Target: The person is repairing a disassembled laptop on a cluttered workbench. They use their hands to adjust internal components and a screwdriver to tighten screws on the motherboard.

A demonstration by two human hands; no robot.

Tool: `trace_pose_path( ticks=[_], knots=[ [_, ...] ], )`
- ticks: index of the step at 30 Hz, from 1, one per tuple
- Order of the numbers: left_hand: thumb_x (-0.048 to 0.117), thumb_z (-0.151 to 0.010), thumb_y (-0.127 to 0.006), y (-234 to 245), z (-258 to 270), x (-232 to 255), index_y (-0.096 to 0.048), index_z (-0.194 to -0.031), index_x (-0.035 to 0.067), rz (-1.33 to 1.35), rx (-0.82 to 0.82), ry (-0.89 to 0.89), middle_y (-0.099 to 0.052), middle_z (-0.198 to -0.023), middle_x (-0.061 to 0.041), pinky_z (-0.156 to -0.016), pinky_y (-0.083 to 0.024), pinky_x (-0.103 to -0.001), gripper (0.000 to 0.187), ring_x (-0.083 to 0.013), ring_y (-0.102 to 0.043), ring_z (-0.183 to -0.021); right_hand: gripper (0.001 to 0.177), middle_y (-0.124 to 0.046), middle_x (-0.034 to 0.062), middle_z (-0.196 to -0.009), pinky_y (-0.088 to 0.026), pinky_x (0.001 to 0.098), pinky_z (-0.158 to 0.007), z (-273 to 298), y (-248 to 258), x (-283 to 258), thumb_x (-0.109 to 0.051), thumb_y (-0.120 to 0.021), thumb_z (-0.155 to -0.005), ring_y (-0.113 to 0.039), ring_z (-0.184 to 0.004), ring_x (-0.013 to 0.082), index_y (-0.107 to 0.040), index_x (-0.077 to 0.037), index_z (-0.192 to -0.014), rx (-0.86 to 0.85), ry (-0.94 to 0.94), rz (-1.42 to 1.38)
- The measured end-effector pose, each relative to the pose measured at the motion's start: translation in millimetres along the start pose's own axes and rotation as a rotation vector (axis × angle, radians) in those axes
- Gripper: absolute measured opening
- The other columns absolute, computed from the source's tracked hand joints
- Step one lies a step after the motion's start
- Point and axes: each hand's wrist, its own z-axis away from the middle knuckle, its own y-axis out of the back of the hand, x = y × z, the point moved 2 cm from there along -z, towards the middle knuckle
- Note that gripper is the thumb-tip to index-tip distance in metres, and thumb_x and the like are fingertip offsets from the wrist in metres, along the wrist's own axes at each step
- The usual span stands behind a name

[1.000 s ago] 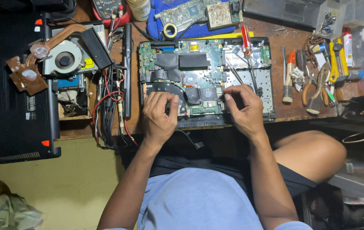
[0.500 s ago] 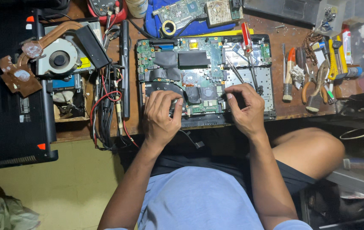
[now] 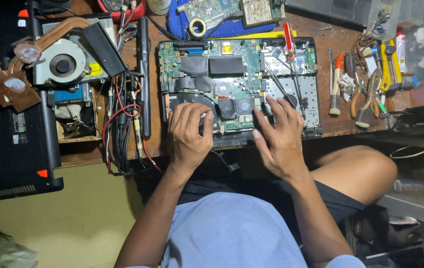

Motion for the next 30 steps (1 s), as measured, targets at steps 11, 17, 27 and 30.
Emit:
trace_pose_path(
  ticks=[11, 17, 27, 30],
  knots=[
    [0.010, -0.105, -0.070, -1.6, 2.1, -1.1, -0.073, -0.103, 0.007, -0.003, 0.028, 0.016, -0.069, -0.092, -0.008, -0.078, -0.051, -0.042, 0.005, -0.0324, -0.070, -0.092, 0.029, -0.075, 0.0143, -0.127, -0.045, 0.0503, -0.115, 39.1, 5.4, 2.9, -0.017, -0.065, -0.106, -0.066, -0.128, 0.0366, -0.078, -0.011, -0.080, 0.184, -0.153, -0.301],
    [0.009, -0.104, -0.071, -2.3, 3.5, -3.2, -0.073, -0.102, 0.008, -0.006, 0.044, 0.017, -0.069, -0.092, -0.008, -0.077, -0.050, -0.041, 0.004, -0.0319, -0.071, -0.091, 0.029, -0.056, 0.0210, -0.153, -0.036, 0.0570, -0.119, 26.1, -5.3, -10.4, -0.021, -0.065, -0.109, -0.048, -0.147, 0.0404, -0.073, -0.012, -0.136, 0.029, -0.163, -0.151],
    [0.010, -0.106, -0.069, -0.5, 0.5, -0.7, -0.073, -0.102, 0.007, 0.012, 0.044, 0.020, -0.068, -0.092, -0.008, -0.076, -0.050, -0.041, 0.007, -0.0323, -0.070, -0.091, 0.026, -0.058, 0.0181, -0.154, -0.031, 0.0577, -0.123, 25.4, -7.1, -6.9, -0.019, -0.069, -0.109, -0.047, -0.152, 0.0414, -0.079, -0.014, -0.132, 0.063, -0.219, -0.181],
    [0.011, -0.107, -0.069, -1.4, 1.7, -2.1, -0.073, -0.103, 0.007, 0.007, 0.047, 0.015, -0.068, -0.093, -0.008, -0.076, -0.050, -0.040, 0.007, -0.0319, -0.070, -0.091, 0.017, -0.059, 0.0171, -0.156, -0.026, 0.0629, -0.124, 23.2, -4.7, -12.8, -0.025, -0.068, -0.109, -0.041, -0.157, 0.0436, -0.084, -0.019, -0.111, 0.024, -0.208, -0.250]
  ],
)
